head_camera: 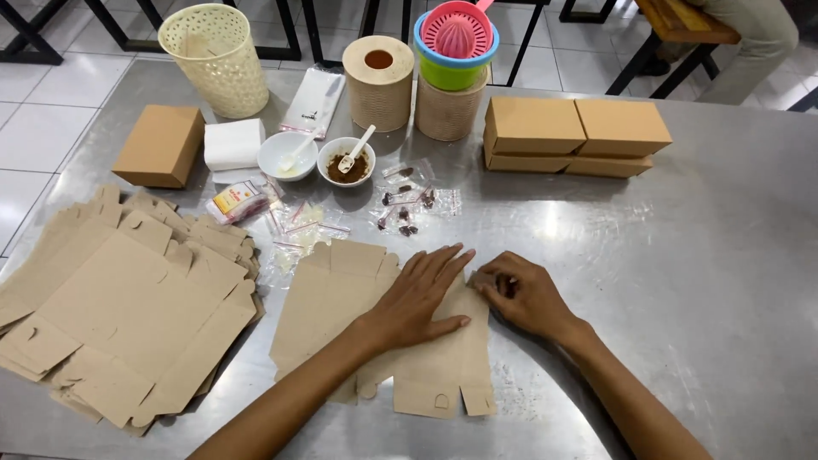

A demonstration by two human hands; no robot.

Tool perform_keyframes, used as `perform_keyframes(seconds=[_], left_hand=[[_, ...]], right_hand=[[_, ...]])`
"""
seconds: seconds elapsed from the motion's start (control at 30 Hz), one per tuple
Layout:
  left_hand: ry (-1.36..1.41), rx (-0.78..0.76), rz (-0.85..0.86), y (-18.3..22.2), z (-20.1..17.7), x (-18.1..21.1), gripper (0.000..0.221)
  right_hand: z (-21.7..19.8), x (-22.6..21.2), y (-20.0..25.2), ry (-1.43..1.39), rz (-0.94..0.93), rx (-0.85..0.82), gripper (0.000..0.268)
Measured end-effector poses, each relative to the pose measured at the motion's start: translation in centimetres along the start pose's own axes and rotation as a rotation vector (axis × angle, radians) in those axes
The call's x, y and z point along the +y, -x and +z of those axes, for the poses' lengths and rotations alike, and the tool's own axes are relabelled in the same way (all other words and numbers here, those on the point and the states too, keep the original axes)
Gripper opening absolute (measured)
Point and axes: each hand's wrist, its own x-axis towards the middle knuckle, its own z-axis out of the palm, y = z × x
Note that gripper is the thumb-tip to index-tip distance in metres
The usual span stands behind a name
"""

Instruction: Assembling a cardboard food box by folding along pre-scored lines and tucking in tabs.

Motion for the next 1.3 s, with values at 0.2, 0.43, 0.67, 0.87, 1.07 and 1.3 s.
perform_keyframes(seconds=[0.2, 0.43, 0.67, 0.87, 1.07, 1.3], left_hand=[[-0.041, 0.103, 0.175, 0.6, 2.1, -1.1, 0.062], [-0.054, 0.17, 0.304, 0.6, 2.9, -1.8, 0.038], [-0.044, 0.202, 0.321, 0.6, 3.1, -2.1, 0.031], [0.008, 0.133, 0.266, 0.8, 2.7, -2.3, 0.029], [0.026, 0.099, 0.239, 0.7, 2.5, -2.0, 0.028], [0.023, 0.086, 0.224, 0.5, 2.4, -1.9, 0.029]], right_hand=[[-1.8, -2.1, 0.5, -0.077, -0.075, -0.152, 0.023], [-3.4, -1.7, -1.4, -0.173, 0.076, -0.331, 0.02], [-3.5, -0.6, -4.7, -0.142, 0.244, -0.541, 0.014], [-3.5, -1.2, -4.5, -0.115, 0.247, -0.53, 0.016], [-3.5, -1.7, -4.6, -0.049, 0.252, -0.499, 0.018], [-2.2, -1.8, -4.6, 0.062, 0.284, -0.416, 0.017]])
